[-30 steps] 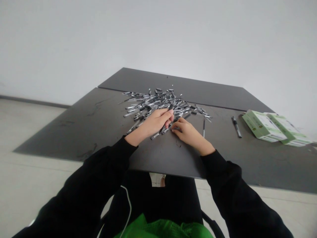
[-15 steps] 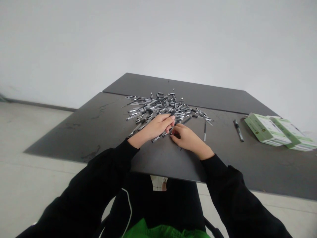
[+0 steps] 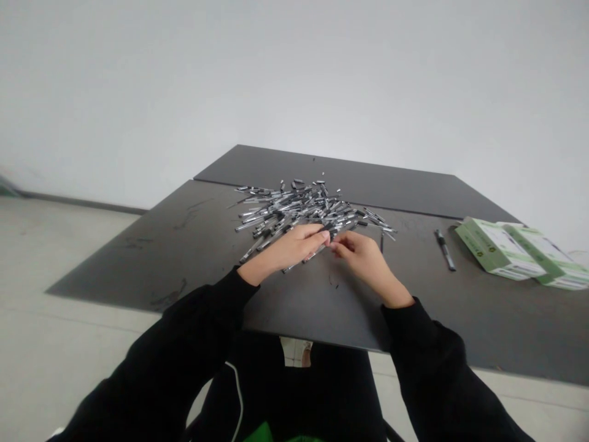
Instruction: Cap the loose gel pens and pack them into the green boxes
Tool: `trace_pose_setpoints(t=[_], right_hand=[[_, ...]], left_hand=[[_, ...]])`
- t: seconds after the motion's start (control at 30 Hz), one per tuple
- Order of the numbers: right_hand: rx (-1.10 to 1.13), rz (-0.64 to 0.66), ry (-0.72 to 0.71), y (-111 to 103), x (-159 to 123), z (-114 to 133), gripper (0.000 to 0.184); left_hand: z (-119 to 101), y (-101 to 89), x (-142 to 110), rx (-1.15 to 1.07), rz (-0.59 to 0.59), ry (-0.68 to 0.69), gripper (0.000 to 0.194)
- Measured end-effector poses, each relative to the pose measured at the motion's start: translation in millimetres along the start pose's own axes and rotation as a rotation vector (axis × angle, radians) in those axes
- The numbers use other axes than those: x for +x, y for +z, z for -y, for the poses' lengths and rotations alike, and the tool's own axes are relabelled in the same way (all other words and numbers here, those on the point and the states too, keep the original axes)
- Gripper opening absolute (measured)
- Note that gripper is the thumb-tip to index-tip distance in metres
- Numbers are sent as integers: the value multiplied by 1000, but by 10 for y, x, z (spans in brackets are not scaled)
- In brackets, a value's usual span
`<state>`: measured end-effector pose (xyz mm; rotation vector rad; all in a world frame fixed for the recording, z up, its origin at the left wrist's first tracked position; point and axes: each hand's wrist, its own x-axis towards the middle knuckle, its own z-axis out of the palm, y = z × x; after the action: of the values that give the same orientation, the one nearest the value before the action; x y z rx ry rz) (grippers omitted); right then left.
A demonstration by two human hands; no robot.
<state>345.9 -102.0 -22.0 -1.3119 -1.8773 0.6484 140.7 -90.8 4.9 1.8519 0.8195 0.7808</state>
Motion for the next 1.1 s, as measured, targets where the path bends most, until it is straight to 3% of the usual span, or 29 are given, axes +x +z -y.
trace_pose_setpoints(t=[0.1,0.23,0.5,0.67,1.1], right_hand=[[319,-165,31,-171,0,7,17],[506,-313,28,-280,-14,6,19],[584,-234,13,-293,-98,47,19],[660,-280,67,-286,-111,34,17],[611,-185,60,-305,-168,38,17]], left_hand=[[-31,13,-18,41,26,38,31],[-52,22,-30,91,83,53,31],[-69,20,-32,160,121,39,31],[-82,10,-42,143,132,14,31],[-49,6,-21,171,172,8,32]])
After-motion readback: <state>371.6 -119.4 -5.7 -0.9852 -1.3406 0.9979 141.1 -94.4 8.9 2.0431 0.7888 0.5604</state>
